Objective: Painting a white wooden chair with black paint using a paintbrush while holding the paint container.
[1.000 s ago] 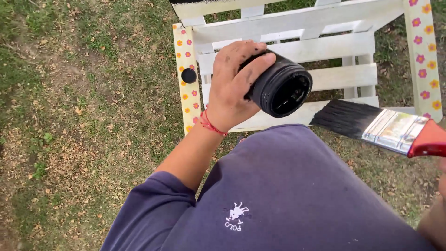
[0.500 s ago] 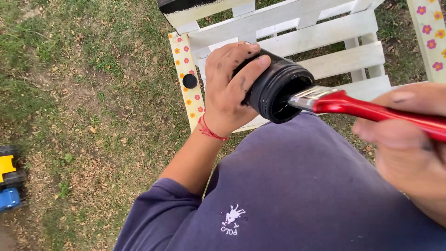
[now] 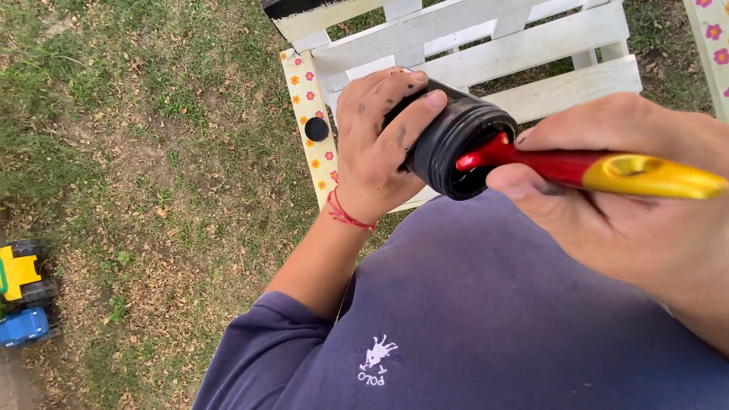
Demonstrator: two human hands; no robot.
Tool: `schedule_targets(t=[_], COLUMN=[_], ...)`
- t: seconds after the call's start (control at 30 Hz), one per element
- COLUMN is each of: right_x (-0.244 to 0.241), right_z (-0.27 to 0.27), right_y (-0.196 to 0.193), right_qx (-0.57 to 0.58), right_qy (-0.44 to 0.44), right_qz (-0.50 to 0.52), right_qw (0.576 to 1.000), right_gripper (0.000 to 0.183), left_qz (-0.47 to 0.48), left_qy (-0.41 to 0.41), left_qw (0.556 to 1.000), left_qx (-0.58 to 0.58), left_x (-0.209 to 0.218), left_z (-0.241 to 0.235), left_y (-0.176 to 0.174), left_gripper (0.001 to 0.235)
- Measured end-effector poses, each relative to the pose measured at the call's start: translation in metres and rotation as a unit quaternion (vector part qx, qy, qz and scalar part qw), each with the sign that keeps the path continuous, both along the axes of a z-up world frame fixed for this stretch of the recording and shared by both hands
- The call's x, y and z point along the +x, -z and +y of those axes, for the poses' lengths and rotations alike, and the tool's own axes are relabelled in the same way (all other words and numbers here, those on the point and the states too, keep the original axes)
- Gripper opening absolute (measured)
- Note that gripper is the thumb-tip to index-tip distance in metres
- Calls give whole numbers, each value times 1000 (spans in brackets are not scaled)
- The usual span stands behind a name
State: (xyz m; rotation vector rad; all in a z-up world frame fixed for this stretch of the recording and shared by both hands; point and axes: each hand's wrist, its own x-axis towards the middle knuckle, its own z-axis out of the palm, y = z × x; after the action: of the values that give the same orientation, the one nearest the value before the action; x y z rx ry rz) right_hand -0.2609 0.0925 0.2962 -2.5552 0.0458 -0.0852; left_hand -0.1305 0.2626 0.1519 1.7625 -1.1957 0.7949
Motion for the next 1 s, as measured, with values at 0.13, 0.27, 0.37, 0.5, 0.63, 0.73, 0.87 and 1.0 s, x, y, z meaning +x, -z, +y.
schedule_targets(t=[0.13,0.27,0.37,0.5,0.63,0.73,0.87,1.0], right_x=[1,9,12,20,22,14,-3,-22], right_z=[-4,-5,-11,-28,-38,-43,-56,-68], right_y=[14,1,24,59,67,66,78,84], right_qx=[109,138,330,476,567,612,650,721], right_qy=[-50,-12,105,152,324,354,345,331], right_qz=[-155,-82,-56,-114,-87,-79,-64,-96], right_qw=[981,987,936,859,753,703,675,601], right_gripper=[26,33,30,31,14,16,30,36], left_qz=[1,23,42,71,107,127,165,191], left_qy=[-9,-3,-30,-31,-30,-23,-24,7], left_qw=[1000,1000,998,996,992,989,979,977], left_qx=[6,15,28,46,55,76,115,98], left_x=[0,-1,-1,-1,0,-1,-3,-2], left_z=[1,2,-1,-5,-15,-23,-38,-53], left_y=[0,2,3,5,8,5,5,8], left_gripper=[33,33,31,39,54,64,72,73])
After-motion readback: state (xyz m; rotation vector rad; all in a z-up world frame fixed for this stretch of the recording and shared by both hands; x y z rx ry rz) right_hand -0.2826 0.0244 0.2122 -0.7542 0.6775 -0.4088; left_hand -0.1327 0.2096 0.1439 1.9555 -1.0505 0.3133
